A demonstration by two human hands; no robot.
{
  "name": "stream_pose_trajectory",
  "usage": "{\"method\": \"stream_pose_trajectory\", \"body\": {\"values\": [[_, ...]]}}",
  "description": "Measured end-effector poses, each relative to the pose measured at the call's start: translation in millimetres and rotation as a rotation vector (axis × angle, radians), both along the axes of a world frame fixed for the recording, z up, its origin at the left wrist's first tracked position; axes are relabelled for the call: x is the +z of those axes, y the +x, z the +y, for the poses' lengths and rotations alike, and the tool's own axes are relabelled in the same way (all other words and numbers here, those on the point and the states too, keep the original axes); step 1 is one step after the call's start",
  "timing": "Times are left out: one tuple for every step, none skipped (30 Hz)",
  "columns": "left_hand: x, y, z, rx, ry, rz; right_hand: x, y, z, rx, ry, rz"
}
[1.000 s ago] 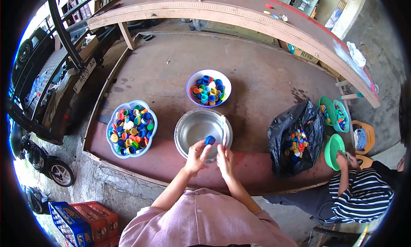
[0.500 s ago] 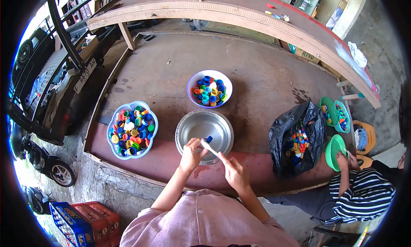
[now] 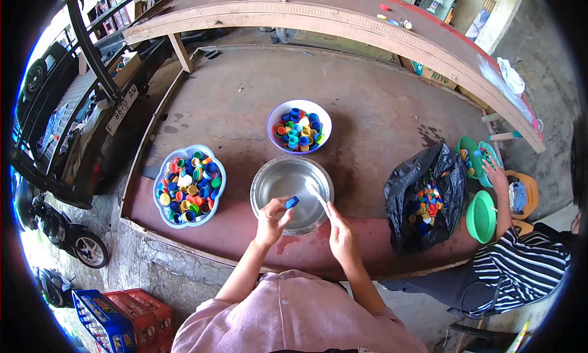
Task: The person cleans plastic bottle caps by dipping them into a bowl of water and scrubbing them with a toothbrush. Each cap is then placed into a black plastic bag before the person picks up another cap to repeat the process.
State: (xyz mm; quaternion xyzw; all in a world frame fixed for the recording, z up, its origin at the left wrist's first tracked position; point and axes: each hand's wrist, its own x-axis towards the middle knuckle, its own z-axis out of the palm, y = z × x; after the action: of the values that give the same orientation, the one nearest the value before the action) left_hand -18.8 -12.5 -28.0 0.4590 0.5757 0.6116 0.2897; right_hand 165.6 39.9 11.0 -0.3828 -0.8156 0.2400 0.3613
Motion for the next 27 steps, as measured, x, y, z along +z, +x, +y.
{"method": "stream_pose_trajectory", "body": {"values": [[-5,-1,6,0.046,0.177,0.083,4,-3,-7,0.054,-0.001,0.083],[-8,0,5,0.045,0.177,0.082,8,-6,-13,0.106,-0.001,0.169],[-4,0,4,-0.013,0.154,-0.175,12,-7,-17,0.190,-0.079,0.151],[0,1,3,-0.070,0.129,-0.432,7,-10,-16,0.173,-0.083,0.171],[5,1,2,-0.071,0.091,-0.439,-8,-7,-9,0.140,-0.137,0.124],[-1,0,0,-0.069,0.089,-0.441,-12,-6,-5,0.110,-0.191,0.078],[-8,-4,0,-0.106,0.063,-0.535,-14,-8,-4,0.063,-0.171,0.162],[-13,-6,1,-0.141,0.041,-0.631,-15,-8,-6,0.069,-0.168,0.161],[-8,-4,1,-0.130,0.016,-0.645,-2,-11,-14,0.104,-0.135,0.205],[-8,-2,0,-0.129,0.015,-0.646,5,-14,-20,0.136,-0.100,0.251],[-9,-1,1,-0.177,0.086,-0.714,1,-14,-21,0.148,-0.094,0.184],[-10,0,2,-0.226,0.156,-0.785,-7,-12,-19,0.145,-0.092,0.183],[-6,2,1,-0.223,0.132,-0.778,-16,-10,-14,0.112,-0.104,0.170],[-6,1,2,-0.224,0.132,-0.774,-23,-10,-11,0.079,-0.116,0.161],[-5,1,4,-0.219,0.109,-0.788,-9,-13,-15,0.033,-0.038,0.229],[-6,3,4,-0.211,0.079,-0.808,-4,-15,-20,0.035,-0.042,0.226],[-8,5,5,-0.249,0.122,-0.845,-1,-16,-26,0.077,-0.066,0.189],[-11,5,6,-0.253,0.120,-0.845,0,-18,-28,0.116,-0.086,0.155],[-15,5,6,-0.245,0.107,-0.862,-10,-20,-23,0.094,-0.142,0.227],[-20,6,7,-0.235,0.096,-0.881,-11,-14,-16,0.076,-0.221,-0.003],[-16,4,7,-0.279,0.126,-0.857,-10,-14,-14,0.050,-0.178,0.075],[-12,3,7,-0.281,0.125,-0.853,-8,-16,-14,0.023,-0.139,0.156],[-8,6,8,-0.188,0.065,-0.891,-5,-17,-19,0.030,-0.094,0.226],[-1,9,6,-0.095,-0.001,-0.928,-7,-19,-26,0.065,-0.143,0.288],[-4,7,8,-0.126,0.020,-0.981,-8,-20,-28,0.079,-0.112,0.235],[-5,6,8,-0.128,0.021,-0.982,-7,-20,-28,0.092,-0.080,0.182],[-6,6,7,-0.137,0.022,-0.979,-10,-17,-21,0.069,-0.166,0.072]]}}
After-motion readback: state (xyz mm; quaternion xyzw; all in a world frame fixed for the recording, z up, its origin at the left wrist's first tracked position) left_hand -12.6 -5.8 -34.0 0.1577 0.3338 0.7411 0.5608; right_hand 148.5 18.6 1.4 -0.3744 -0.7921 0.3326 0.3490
